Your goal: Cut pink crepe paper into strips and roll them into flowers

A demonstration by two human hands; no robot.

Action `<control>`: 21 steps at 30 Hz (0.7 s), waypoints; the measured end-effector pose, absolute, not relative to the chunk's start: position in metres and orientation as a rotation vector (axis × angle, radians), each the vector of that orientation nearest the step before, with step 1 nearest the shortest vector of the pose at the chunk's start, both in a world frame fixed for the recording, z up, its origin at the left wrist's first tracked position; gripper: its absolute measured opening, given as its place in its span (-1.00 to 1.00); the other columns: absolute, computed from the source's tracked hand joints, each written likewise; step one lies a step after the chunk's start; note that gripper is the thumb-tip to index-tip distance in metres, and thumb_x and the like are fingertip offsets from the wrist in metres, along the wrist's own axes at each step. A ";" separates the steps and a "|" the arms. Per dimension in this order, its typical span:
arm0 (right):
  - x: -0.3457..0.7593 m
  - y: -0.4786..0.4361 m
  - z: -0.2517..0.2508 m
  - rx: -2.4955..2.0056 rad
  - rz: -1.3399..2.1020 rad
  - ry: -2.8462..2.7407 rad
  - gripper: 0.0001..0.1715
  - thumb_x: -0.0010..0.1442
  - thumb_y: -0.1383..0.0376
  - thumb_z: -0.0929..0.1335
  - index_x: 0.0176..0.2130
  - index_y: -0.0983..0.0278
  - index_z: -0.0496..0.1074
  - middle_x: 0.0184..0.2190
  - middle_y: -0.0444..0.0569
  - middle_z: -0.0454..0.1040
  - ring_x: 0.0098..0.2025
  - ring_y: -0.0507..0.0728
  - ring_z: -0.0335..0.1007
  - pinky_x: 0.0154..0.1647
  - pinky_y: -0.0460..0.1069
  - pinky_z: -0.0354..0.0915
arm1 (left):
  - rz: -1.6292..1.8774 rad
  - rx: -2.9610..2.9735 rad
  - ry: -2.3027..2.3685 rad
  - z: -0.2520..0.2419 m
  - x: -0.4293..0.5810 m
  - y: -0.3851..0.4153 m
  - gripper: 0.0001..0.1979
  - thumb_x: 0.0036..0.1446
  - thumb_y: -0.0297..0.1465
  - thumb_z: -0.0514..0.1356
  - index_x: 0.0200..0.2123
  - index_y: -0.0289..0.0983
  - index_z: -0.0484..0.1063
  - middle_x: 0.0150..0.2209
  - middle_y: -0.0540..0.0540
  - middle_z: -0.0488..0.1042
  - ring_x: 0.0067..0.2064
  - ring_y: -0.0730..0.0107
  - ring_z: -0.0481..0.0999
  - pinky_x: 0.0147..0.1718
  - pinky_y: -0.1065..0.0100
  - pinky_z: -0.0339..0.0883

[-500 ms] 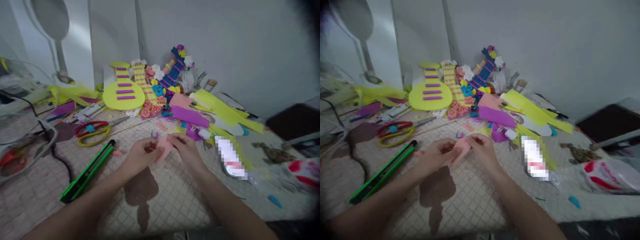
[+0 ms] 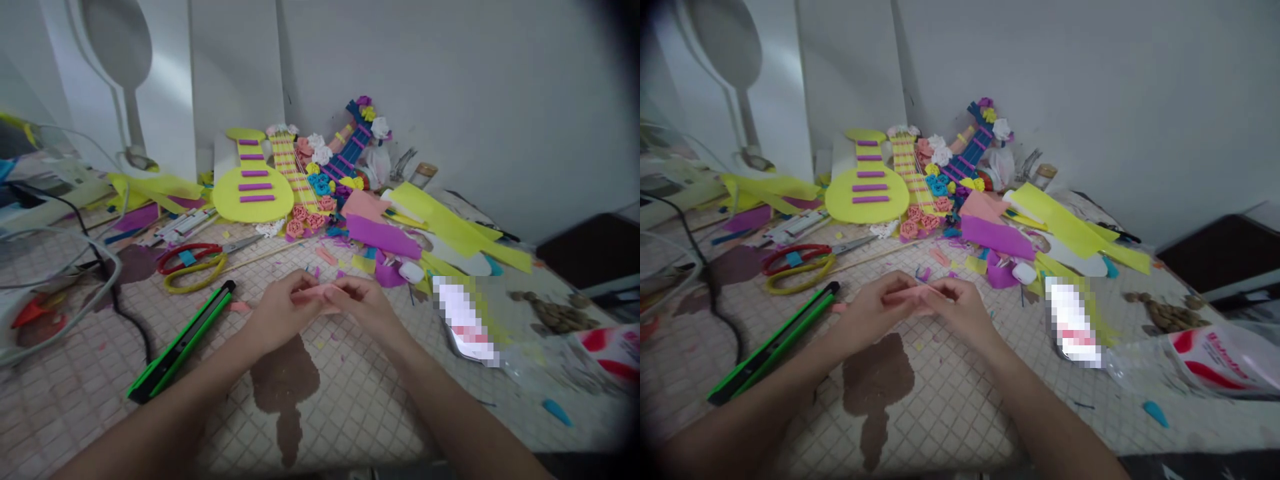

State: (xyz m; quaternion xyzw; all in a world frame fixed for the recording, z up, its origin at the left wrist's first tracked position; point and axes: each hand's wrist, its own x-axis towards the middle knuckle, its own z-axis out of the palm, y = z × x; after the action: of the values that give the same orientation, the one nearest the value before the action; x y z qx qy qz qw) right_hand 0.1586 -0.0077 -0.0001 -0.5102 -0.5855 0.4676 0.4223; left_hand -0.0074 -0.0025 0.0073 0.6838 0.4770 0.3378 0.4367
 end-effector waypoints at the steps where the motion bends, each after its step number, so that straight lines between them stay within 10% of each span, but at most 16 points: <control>1: 0.158 -0.007 -0.002 -1.278 1.149 -1.410 -0.85 0.00 0.22 0.38 -0.48 0.26 0.46 -0.56 -0.15 0.42 -0.47 0.02 0.30 -0.43 -0.07 0.20 | 0.844 1.648 1.169 0.005 -0.007 -0.001 -0.90 -0.03 -0.40 0.12 -0.40 -0.30 0.36 -0.46 0.01 0.38 -0.41 0.43 0.37 -0.43 0.41 0.23; 10: 0.155 -0.015 0.005 -1.214 0.671 -1.797 -0.94 0.01 0.35 0.37 -0.41 0.22 0.47 -0.44 -0.09 0.49 -0.35 0.09 0.36 -0.25 0.02 0.26 | 0.781 1.728 1.179 0.005 -0.008 -0.002 -0.91 -0.03 -0.41 0.13 -0.46 -0.30 0.40 -0.56 0.07 0.30 -0.48 0.49 0.27 -0.50 0.45 0.13; 21: 0.147 -0.016 -0.002 -1.258 1.046 -1.398 -0.87 -0.01 0.22 0.39 -0.45 0.25 0.43 -0.48 -0.11 0.45 -0.41 0.05 0.34 -0.36 -0.04 0.27 | 0.960 1.406 1.026 0.003 -0.003 -0.002 -0.81 -0.01 -0.35 0.15 -0.57 -0.28 0.22 -0.61 0.11 0.22 -0.56 0.57 0.21 -0.56 0.48 0.09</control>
State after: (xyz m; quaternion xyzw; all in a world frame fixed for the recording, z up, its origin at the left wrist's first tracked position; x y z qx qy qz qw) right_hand 0.1473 -0.0158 -0.0016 -0.5144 -0.5719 0.4279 0.4746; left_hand -0.0031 -0.0020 0.0034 0.5928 0.4326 0.4049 0.5455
